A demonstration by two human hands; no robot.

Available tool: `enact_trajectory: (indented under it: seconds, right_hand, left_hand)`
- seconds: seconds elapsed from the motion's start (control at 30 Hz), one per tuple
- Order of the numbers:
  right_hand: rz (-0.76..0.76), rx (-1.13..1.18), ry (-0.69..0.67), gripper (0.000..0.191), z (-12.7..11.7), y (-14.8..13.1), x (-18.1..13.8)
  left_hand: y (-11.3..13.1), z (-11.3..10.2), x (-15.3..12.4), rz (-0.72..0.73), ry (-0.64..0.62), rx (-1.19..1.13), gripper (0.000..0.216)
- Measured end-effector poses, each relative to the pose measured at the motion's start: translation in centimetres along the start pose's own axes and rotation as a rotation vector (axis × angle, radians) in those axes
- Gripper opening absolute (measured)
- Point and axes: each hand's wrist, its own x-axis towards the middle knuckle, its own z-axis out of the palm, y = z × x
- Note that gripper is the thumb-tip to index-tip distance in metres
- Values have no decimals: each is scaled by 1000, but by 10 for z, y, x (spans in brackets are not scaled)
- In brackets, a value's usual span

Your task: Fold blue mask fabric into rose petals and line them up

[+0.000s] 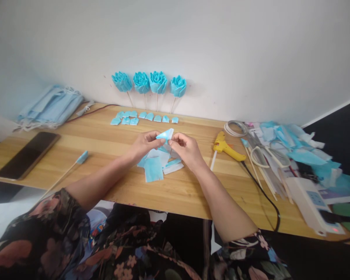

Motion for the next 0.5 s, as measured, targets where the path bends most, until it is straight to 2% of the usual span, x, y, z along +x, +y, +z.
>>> enact_trajectory:
  seconds: [0.27,0.4,0.5]
  right_hand:
    - [42,32,-70,21,-9,-2,0]
    - [-1,99,53,34,-20,3,4]
    - [0,106,130,36,-20,6,7]
  left_hand:
    - [-1,-3,0,-38,35,-46,21]
    - [-3,-4,1,-5,23,-71,24]
    - [-2,-3,0,-26,7,-69,25]
